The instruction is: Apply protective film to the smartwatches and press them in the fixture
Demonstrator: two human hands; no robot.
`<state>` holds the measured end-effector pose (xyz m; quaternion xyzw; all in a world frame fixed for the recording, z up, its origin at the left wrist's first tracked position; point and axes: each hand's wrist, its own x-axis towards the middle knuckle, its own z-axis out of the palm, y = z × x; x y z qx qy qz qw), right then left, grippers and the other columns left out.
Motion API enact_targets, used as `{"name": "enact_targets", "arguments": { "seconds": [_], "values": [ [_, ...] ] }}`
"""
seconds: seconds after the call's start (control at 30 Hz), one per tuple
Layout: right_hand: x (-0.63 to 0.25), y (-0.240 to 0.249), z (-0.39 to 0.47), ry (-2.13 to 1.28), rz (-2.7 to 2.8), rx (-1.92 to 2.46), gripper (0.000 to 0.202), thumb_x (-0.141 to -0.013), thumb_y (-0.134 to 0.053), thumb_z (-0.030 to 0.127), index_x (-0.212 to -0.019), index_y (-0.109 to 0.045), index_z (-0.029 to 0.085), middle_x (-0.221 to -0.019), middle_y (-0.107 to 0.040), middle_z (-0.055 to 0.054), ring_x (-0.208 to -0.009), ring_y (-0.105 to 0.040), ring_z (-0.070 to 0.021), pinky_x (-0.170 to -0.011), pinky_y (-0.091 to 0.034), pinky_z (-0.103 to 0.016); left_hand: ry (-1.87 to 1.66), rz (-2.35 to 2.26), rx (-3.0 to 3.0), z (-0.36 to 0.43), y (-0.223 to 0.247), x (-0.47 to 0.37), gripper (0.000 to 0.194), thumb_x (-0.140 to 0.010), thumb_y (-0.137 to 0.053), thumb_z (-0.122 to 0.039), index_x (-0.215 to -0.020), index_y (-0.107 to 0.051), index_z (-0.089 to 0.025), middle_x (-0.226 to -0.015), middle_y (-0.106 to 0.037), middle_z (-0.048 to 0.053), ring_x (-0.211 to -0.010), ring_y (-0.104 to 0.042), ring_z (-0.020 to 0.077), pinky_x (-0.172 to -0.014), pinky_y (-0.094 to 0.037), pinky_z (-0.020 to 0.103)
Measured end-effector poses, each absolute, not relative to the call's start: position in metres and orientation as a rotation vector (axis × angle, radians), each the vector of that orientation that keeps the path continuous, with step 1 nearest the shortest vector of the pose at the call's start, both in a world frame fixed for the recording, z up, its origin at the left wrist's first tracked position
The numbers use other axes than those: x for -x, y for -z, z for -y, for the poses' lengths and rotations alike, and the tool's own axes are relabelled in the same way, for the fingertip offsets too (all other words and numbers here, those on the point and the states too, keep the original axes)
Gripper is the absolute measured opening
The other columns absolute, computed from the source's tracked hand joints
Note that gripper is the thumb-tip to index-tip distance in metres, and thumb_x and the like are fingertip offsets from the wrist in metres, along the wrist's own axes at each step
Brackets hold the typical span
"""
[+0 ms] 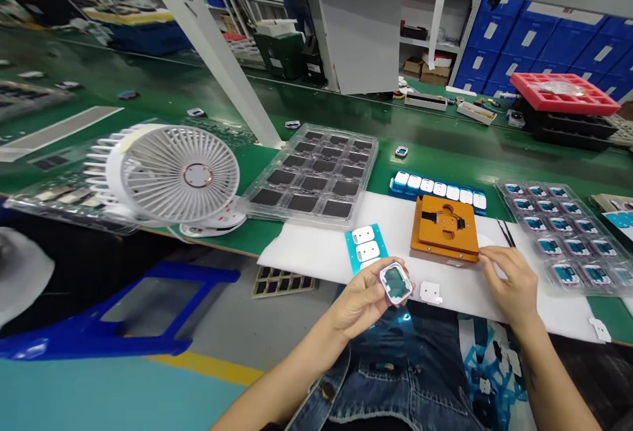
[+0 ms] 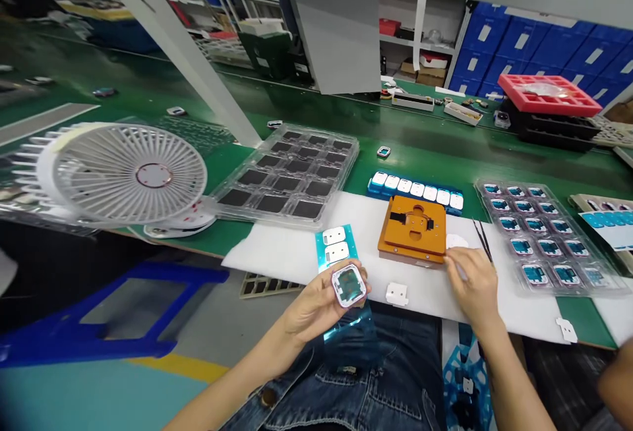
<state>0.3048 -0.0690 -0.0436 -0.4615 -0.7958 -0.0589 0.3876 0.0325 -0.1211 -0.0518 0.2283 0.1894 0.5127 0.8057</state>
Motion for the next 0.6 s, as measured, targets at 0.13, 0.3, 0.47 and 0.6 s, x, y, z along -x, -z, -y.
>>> {"name": "enact_targets", "arguments": {
  "seconds": [0.13,0.3,0.47,0.6],
  "values": [
    [-0.254,0.019,0.113,-0.675,1.938,1.039,0.015,-0.089,-0.055,0.023,-0.103,-0.062,0.021,-0.086,-0.069,-0.003,-0.07,-0.065,-0.0136,-0.064,-0.054,-0.025,-1.186,-0.527,-0.791,0.128,0.052,-0.041,0.048,-0.061,-0.086,-0.031,-0.103,-0.067,-0.021,-0.095,-0.065,0.002,-0.083,-0.061,0.0139,-0.073,-0.048,0.022],
    [-0.221,-0.006,0.112,-1.248,1.877,1.021,0.021,-0.084,-0.059,0.029,-0.102,-0.062,0.019,-0.076,-0.064,-0.002,-0.057,-0.059,-0.0101,-0.047,-0.049,-0.019,-1.265,-0.653,-1.148,0.135,0.054,-0.043,0.045,-0.07,-0.08,-0.034,-0.112,-0.066,-0.025,-0.109,-0.063,0.005,-0.097,-0.057,0.0177,-0.086,-0.044,0.026],
    [-0.241,-0.03,0.029,-1.112,1.694,1.216,0.034,-0.069,-0.072,0.042,-0.091,-0.065,0.017,-0.072,-0.064,-0.003,-0.053,-0.058,-0.0112,-0.04,-0.048,-0.02,-1.351,-0.907,-1.142,0.138,0.058,-0.014,0.043,-0.076,-0.073,-0.04,-0.114,-0.063,-0.023,-0.111,-0.064,0.008,-0.089,-0.057,0.0162,-0.081,-0.044,0.027],
    [-0.272,-0.033,-0.061,-0.991,1.476,1.432,0.03,-0.059,-0.079,0.035,-0.077,-0.064,0.016,-0.057,-0.059,-0.002,-0.042,-0.05,-0.008,-0.039,-0.045,-0.019,-1.264,-1.139,-1.094,0.153,0.067,0.011,0.039,-0.076,-0.068,-0.05,-0.092,-0.068,-0.015,-0.087,-0.067,0.007,-0.078,-0.056,0.0162,-0.077,-0.043,0.028]
  ]
}}
